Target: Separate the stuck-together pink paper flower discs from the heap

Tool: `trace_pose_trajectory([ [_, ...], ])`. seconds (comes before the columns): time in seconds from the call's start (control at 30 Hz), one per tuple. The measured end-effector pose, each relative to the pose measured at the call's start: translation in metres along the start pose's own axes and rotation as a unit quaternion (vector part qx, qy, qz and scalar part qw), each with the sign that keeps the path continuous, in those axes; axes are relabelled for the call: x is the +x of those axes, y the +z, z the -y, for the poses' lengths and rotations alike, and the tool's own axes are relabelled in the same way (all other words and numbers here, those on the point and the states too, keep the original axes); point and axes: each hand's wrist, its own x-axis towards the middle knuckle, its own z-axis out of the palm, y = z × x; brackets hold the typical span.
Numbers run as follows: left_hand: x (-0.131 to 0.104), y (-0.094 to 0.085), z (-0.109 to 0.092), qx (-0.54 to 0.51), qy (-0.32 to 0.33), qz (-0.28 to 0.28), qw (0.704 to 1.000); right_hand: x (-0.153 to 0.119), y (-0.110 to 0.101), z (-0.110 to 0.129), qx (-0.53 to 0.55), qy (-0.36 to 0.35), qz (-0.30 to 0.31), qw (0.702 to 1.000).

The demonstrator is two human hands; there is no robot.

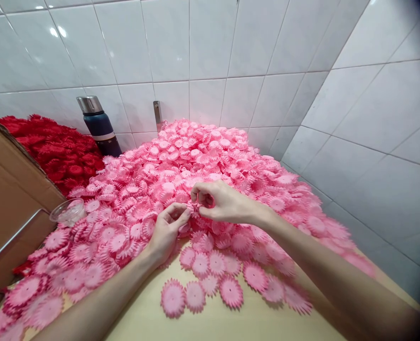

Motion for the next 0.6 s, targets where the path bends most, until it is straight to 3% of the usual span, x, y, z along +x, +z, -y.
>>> trace_pose_trajectory([
  [0.33, 0.0006, 0.0015, -0.0011, -0.017, -0.018, -0.015, 1.0, 0.0001, -0.0044, -0.0016, -0.019, -0.015, -0.025, 0.999],
  [0.6, -0.0014, 0.0027, -0.0016, 0.003, -0.01, 0.003, 1.0, -0.0008, -0.0036, -0.0012, -0.06, -0.019, -0.033, 0.997],
])
